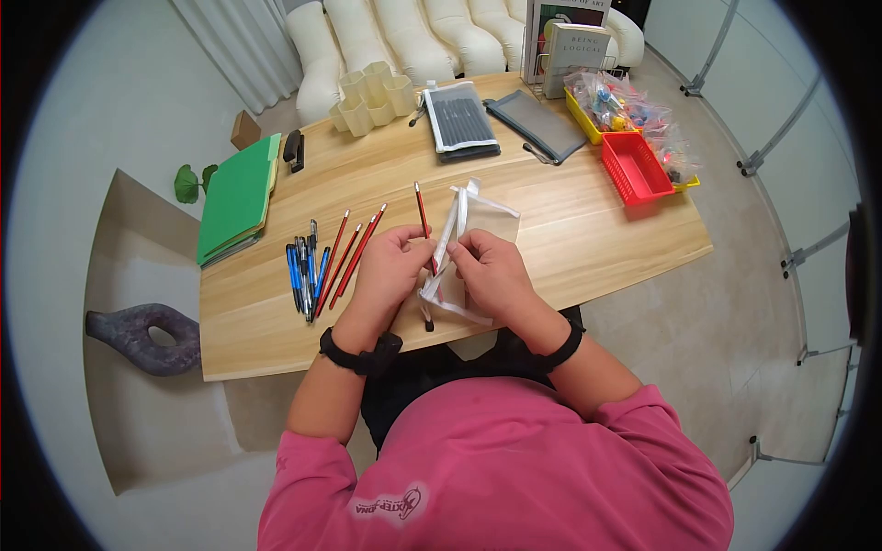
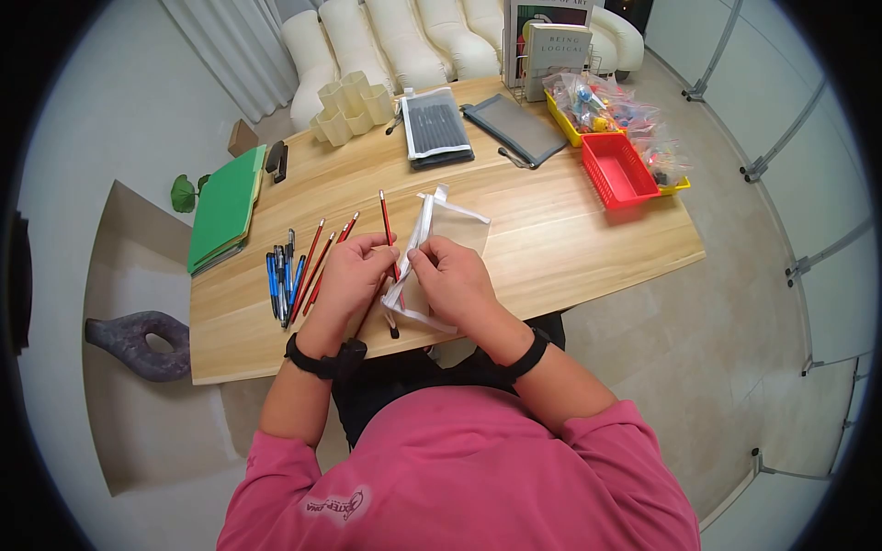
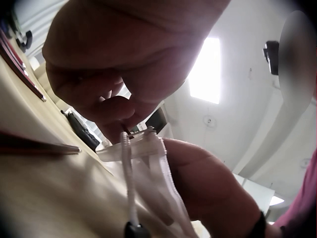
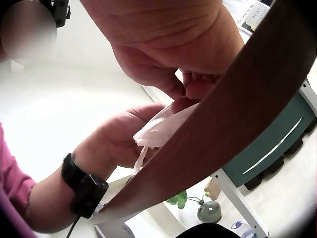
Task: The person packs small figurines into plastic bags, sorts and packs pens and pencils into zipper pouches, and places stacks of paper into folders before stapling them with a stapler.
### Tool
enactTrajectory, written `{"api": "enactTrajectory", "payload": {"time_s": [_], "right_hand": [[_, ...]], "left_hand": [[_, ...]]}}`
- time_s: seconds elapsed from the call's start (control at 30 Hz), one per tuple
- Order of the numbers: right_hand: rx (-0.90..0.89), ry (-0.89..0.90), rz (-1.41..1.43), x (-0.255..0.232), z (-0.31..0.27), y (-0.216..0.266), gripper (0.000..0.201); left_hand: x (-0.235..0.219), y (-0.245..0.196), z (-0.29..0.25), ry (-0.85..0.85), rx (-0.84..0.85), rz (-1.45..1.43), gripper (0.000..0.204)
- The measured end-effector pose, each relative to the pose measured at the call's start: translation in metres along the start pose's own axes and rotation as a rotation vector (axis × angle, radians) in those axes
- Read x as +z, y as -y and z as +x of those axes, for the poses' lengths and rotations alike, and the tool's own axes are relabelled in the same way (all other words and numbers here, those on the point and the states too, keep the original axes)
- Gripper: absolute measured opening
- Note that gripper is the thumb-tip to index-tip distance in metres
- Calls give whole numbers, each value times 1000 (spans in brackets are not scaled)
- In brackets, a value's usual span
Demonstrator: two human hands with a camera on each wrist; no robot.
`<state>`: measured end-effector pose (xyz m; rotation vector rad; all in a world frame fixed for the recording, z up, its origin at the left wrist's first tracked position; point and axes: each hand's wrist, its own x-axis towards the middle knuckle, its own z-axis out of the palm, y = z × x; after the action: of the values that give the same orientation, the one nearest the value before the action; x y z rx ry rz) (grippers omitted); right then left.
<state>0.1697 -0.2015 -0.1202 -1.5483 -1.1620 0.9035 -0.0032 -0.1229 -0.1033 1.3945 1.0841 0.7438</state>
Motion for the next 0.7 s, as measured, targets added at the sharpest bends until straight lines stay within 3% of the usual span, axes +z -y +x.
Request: {"api": "enactTrajectory", "payload": {"time_s": [0.23, 0.3, 0.4, 0.63, 0.7], "right_hand": [[-98, 14, -95, 5, -8, 8, 27], [-194, -5, -167, 6, -8, 8, 24], [-300, -23, -149, 6, -11, 9, 22], [-258, 1, -114, 8, -8, 3, 21], [-252, 54, -72, 8, -6, 2, 22]], "left_hand": [[-6, -4, 2, 190, -120, 132, 21], [-8, -3, 5, 242, -240, 127, 21], [-15, 5, 12, 325, -262, 79, 20], [-7, -5, 10, 303, -213, -9, 20], [-1, -16, 6, 326, -108, -235, 31]]}}
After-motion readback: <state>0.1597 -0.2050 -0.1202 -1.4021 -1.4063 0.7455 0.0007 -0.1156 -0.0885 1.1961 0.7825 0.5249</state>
